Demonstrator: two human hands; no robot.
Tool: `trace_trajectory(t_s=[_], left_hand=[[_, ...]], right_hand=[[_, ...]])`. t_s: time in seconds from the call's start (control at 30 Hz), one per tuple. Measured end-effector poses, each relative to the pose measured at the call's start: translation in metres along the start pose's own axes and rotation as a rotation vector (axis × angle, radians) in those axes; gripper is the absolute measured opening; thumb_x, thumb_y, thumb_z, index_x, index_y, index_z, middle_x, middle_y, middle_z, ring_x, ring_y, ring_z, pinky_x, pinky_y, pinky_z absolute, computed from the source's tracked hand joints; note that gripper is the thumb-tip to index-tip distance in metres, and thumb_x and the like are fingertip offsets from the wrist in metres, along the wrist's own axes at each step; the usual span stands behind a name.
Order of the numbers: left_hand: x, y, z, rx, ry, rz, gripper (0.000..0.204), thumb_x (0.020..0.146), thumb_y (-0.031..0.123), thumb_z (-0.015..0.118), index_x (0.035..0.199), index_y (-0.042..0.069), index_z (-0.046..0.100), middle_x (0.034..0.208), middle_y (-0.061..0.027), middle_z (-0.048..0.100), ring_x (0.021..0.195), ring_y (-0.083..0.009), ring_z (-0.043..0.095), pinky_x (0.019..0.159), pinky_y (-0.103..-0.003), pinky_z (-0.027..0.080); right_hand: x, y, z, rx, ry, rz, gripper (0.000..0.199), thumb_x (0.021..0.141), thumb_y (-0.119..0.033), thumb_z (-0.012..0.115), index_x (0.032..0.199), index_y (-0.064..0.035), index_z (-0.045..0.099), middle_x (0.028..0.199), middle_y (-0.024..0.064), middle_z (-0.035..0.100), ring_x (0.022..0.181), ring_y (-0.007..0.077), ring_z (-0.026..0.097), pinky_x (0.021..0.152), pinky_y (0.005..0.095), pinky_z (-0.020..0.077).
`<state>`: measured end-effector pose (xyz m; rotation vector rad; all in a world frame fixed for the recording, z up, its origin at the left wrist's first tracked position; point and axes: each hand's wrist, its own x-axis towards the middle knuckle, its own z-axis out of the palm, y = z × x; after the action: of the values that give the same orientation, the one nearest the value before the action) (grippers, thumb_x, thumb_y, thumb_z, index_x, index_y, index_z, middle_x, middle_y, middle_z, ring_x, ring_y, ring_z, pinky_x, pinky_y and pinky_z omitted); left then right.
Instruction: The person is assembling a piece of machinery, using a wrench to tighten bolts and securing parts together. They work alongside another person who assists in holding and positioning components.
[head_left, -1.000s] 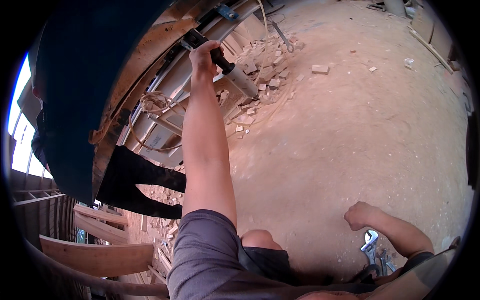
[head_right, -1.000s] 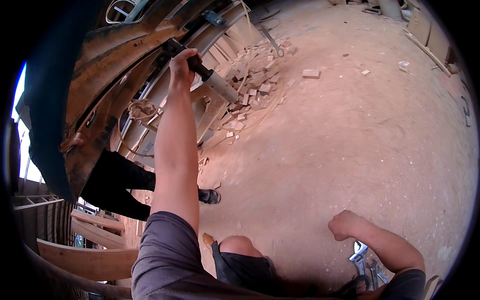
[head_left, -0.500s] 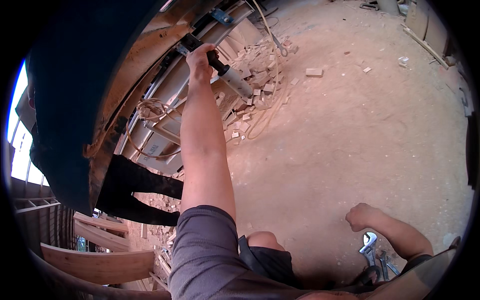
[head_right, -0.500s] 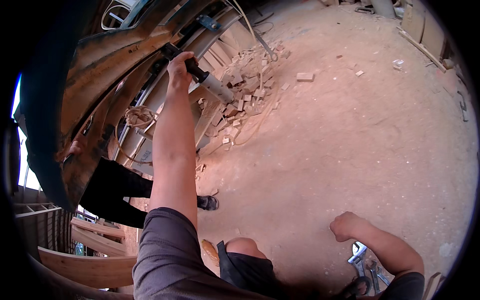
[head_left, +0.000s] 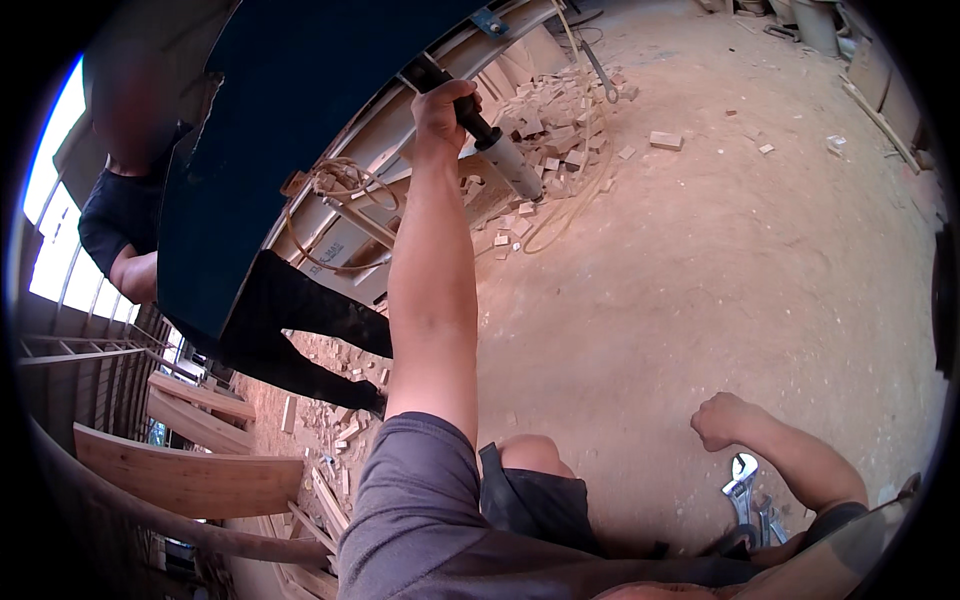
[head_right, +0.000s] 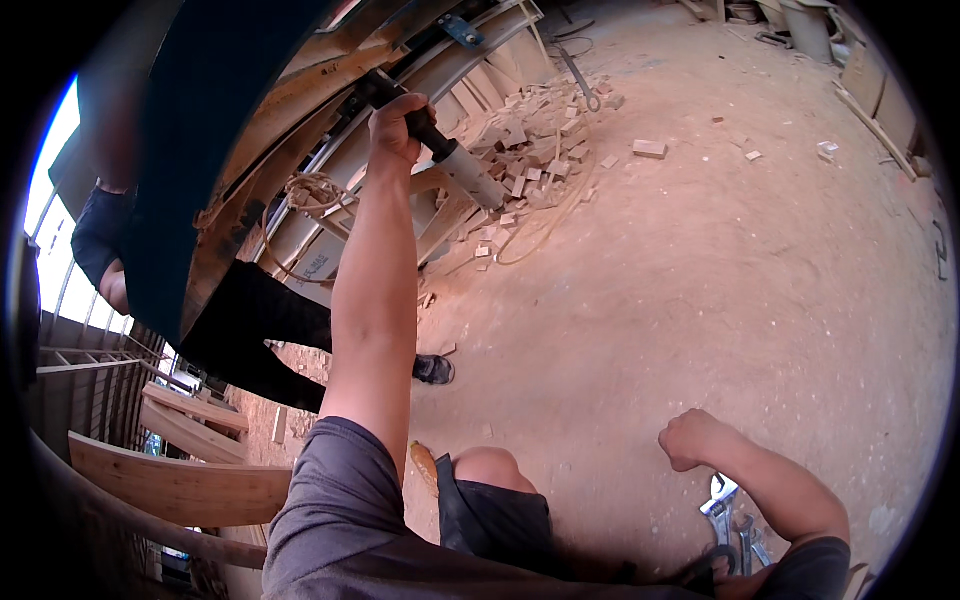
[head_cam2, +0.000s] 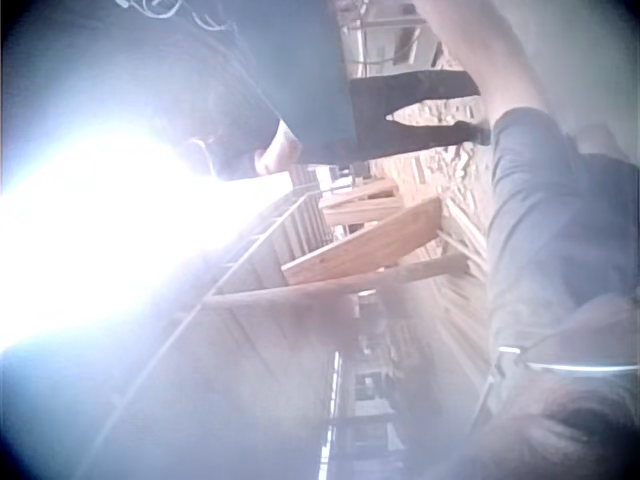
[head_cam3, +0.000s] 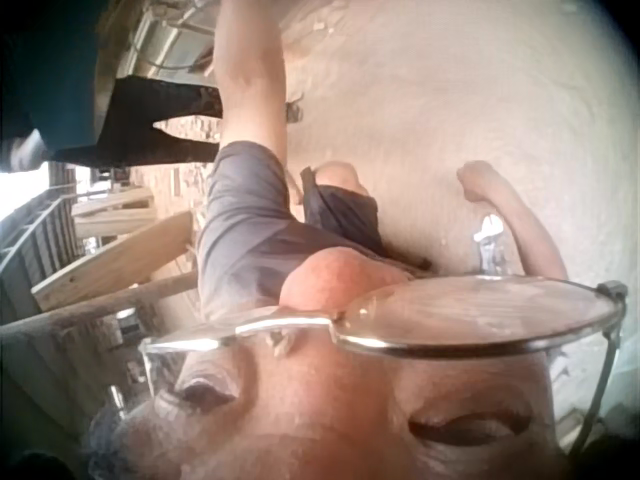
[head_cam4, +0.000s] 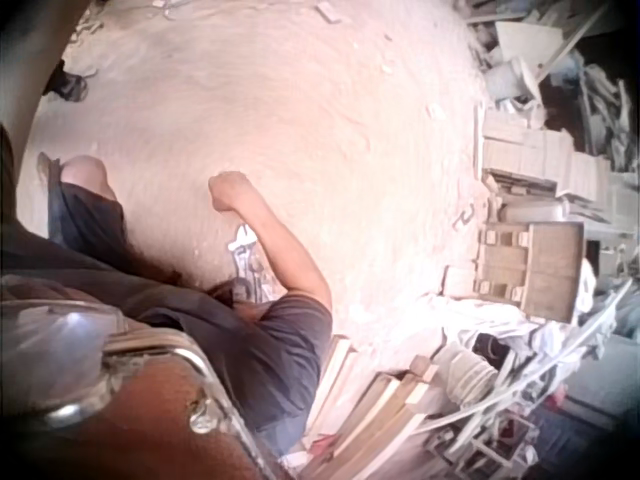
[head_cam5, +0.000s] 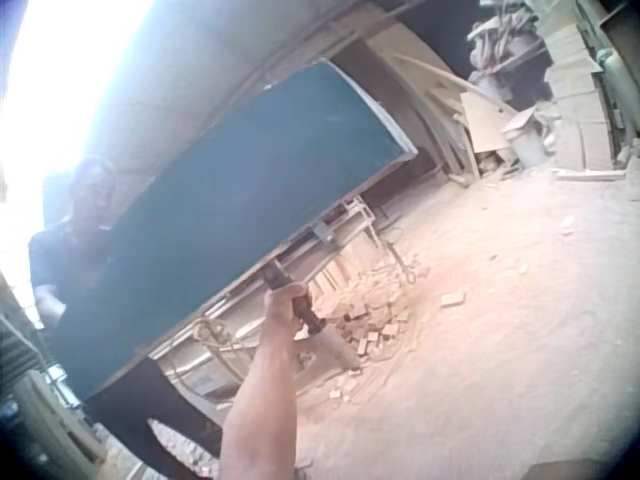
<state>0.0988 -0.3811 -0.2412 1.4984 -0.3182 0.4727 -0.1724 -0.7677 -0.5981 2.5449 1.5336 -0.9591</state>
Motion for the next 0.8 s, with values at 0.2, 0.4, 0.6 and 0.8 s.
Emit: trace_trajectory(t_s=[0.2,0.4,0.6,0.8], left_hand=[[-0.002,-0.003,0.011,0.031,0.127,0.006,0.019,0.069,-0.002,0.076,0.081,-0.004,0.062,0.069,-0.0151,0.064,0.056,-0.0295,0.065,0.054,-0.041,0.054],[0.009,-0.008,0.028,0.096,0.212,-0.002,0.014,0.073,-0.002,0.073,0.081,-0.004,0.062,0.071,-0.0149,0.064,0.058,-0.0288,0.065,0.056,-0.04,0.054],[0.043,-0.024,0.037,0.118,0.24,-0.02,0.016,0.072,-0.004,0.074,0.08,-0.004,0.06,0.069,-0.0134,0.063,0.055,-0.0271,0.063,0.055,-0.041,0.055],[0.069,-0.036,0.034,0.123,0.23,-0.033,0.02,0.071,-0.005,0.074,0.083,-0.003,0.059,0.069,-0.0129,0.062,0.054,-0.027,0.062,0.053,-0.04,0.054]], right_hand=[[-0.017,-0.001,-0.001,0.023,-0.057,0.061,0.026,0.075,-0.016,0.062,0.093,-0.005,0.077,0.097,0.0187,0.075,0.095,0.0353,0.072,0.082,0.0445,0.0572],[-0.022,0.009,0.014,0.05,-0.073,0.093,0.026,0.075,-0.016,0.062,0.092,-0.0047,0.077,0.097,0.0186,0.075,0.096,0.0355,0.072,0.082,0.0448,0.0571],[-0.011,0.026,0.01,0.08,-0.04,0.082,0.027,0.075,-0.016,0.062,0.093,-0.0043,0.077,0.098,0.019,0.075,0.096,0.0351,0.072,0.084,0.0447,0.0573],[0.01,0.053,0.017,0.118,-0.01,0.071,0.026,0.075,-0.017,0.062,0.091,-0.0041,0.078,0.096,0.0195,0.075,0.095,0.035,0.073,0.082,0.0447,0.0578]])
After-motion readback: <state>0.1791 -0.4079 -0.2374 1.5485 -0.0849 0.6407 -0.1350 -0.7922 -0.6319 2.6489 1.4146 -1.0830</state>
